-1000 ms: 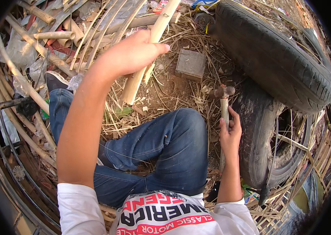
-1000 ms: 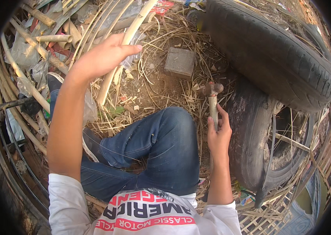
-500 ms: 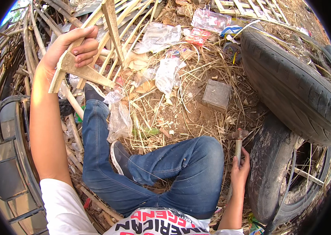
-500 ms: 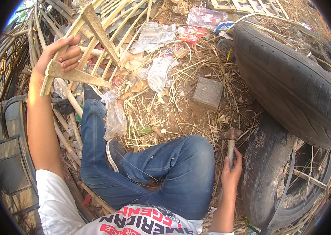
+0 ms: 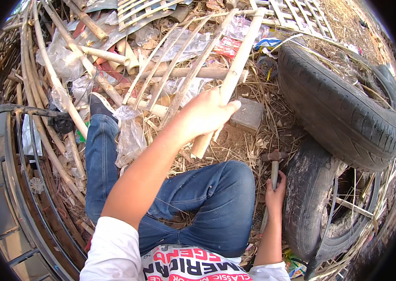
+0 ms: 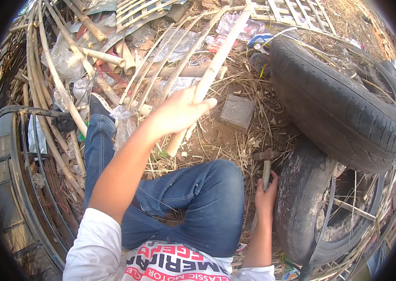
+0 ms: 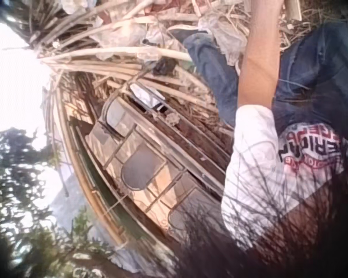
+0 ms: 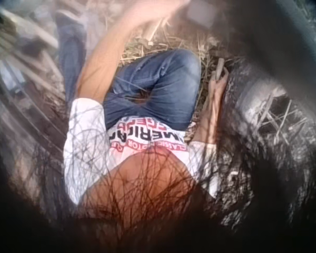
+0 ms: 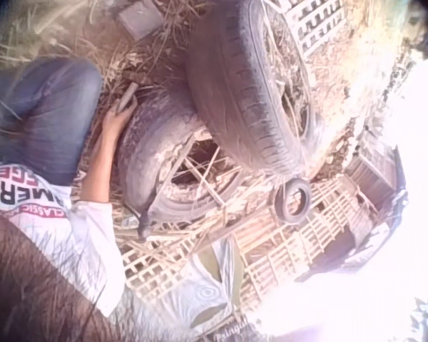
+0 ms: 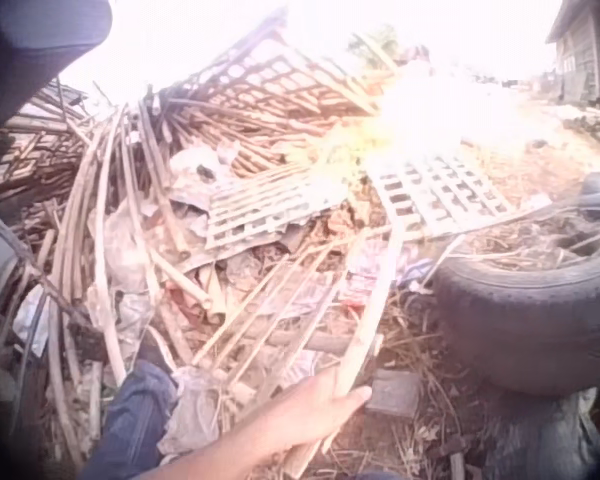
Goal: The person builds a small bamboo grid by hand, positioning thin bamboo strips into a lattice and securing them with nails and a hammer.
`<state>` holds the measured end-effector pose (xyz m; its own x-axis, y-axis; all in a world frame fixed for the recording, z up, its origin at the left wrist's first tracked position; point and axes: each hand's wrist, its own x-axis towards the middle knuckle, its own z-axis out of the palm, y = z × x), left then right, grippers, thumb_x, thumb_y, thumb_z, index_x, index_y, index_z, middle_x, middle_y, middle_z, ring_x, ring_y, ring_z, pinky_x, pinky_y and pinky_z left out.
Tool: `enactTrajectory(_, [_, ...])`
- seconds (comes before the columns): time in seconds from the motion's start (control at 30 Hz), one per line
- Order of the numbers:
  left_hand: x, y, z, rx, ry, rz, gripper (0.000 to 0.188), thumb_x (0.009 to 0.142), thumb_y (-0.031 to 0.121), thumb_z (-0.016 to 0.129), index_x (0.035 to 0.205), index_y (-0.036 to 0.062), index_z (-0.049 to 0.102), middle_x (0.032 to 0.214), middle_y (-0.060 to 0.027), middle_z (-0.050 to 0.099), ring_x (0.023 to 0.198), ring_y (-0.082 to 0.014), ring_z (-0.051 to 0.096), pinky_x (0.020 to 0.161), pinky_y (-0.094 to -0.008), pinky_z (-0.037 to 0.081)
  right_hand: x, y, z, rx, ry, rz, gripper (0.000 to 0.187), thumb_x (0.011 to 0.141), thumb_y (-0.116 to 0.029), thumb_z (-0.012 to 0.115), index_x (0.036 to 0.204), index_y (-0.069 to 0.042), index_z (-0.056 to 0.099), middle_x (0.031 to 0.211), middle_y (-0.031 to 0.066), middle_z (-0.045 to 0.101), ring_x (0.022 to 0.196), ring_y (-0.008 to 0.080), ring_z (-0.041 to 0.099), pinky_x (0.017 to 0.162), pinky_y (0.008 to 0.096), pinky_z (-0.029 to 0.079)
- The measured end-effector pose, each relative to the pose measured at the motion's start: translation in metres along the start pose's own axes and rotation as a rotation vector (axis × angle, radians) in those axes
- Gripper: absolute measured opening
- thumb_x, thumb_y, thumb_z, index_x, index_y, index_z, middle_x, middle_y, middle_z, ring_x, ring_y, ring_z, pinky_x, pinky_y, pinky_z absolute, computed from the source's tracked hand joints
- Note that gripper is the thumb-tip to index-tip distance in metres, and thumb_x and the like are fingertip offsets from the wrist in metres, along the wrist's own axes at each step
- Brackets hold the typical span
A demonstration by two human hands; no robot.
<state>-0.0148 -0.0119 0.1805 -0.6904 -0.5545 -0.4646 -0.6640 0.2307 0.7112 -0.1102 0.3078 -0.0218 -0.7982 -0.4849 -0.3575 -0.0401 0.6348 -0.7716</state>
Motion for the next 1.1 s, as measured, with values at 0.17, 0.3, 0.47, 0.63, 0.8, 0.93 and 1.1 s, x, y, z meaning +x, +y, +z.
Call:
enactTrajectory(0.17, [0.026, -0.038, 0.080, 0.281, 0.214, -0.042, 0.056, 0.095, 0.049, 0.050, 0.107, -0.0058, 0.054, 0.089, -0.0263, 0.068, 0.088, -0.0410, 0.068, 0.079, -0.0489, 0.053, -0.007, -0.006, 0.002, -0.231, 0.008, 0.004, 0.057, 0.091, -0.011, 0.060, 0.140, -0.002, 0.033, 0.121, 0.0319, 0.057, 0.113, 0.0459, 0.057, 0.093, 0.0466, 0.045])
enactTrajectory(0.3, [0.031, -0.054, 0.103, 0.296, 0.268, 0.010, 0.056, 0.096, 0.049, 0.049, 0.103, -0.0063, 0.053, 0.079, -0.0250, 0.068, 0.080, -0.0420, 0.069, 0.074, -0.0510, 0.054, -0.008, -0.009, 0.005, -0.272, -0.038, 0.077, 0.062, 0.092, -0.010, 0.059, 0.144, -0.007, 0.027, 0.119, 0.0321, 0.058, 0.111, 0.0465, 0.058, 0.092, 0.0479, 0.046])
enactTrajectory(0.47, [0.053, -0.088, 0.136, 0.345, 0.368, 0.052, 0.060, 0.091, 0.054, 0.055, 0.097, -0.0054, 0.054, 0.070, -0.0206, 0.068, 0.070, -0.0362, 0.070, 0.062, -0.0457, 0.056, -0.011, 0.002, 0.008, -0.333, -0.025, 0.127, 0.067, 0.089, -0.007, 0.062, 0.146, -0.009, 0.026, 0.120, 0.0315, 0.058, 0.111, 0.0456, 0.058, 0.093, 0.0487, 0.045])
enactTrajectory(0.63, [0.058, -0.112, 0.150, 0.411, 0.412, 0.055, 0.060, 0.090, 0.056, 0.056, 0.095, -0.0032, 0.054, 0.064, -0.0158, 0.066, 0.062, -0.0327, 0.069, 0.054, -0.0431, 0.055, -0.017, -0.013, 0.012, -0.374, -0.059, 0.118, 0.071, 0.086, -0.009, 0.067, 0.145, -0.007, 0.028, 0.130, 0.0299, 0.052, 0.120, 0.0422, 0.053, 0.098, 0.0457, 0.043])
enactTrajectory(0.8, [0.061, -0.113, 0.153, 0.392, 0.406, 0.080, 0.059, 0.090, 0.056, 0.057, 0.095, -0.0032, 0.054, 0.064, -0.0157, 0.067, 0.062, -0.0328, 0.069, 0.055, -0.0429, 0.055, -0.014, -0.039, 0.005, -0.357, 0.002, 0.053, 0.069, 0.084, -0.006, 0.068, 0.143, -0.003, 0.033, 0.131, 0.0267, 0.049, 0.121, 0.0401, 0.050, 0.102, 0.0439, 0.042])
enactTrajectory(0.93, [0.059, -0.111, 0.142, 0.364, 0.296, 0.084, 0.063, 0.091, 0.058, 0.054, 0.097, -0.0054, 0.054, 0.070, -0.0204, 0.067, 0.070, -0.0367, 0.069, 0.060, -0.0462, 0.055, -0.004, -0.065, 0.016, -0.216, 0.137, -0.182, 0.060, 0.081, -0.004, 0.070, 0.135, -0.004, 0.045, 0.120, 0.0186, 0.056, 0.111, 0.0304, 0.057, 0.091, 0.0404, 0.047])
enactTrajectory(1.1, [0.033, -0.130, 0.103, 0.417, 0.457, 0.291, 0.048, 0.086, 0.043, 0.067, 0.106, 0.0017, 0.054, 0.095, -0.0181, 0.066, 0.096, -0.0354, 0.062, 0.086, -0.0456, 0.047, 0.027, -0.131, 0.069, -0.091, 0.026, -0.331, 0.050, 0.082, -0.010, 0.071, 0.127, -0.002, 0.052, 0.100, 0.0169, 0.064, 0.094, 0.0278, 0.063, 0.082, 0.0387, 0.050])
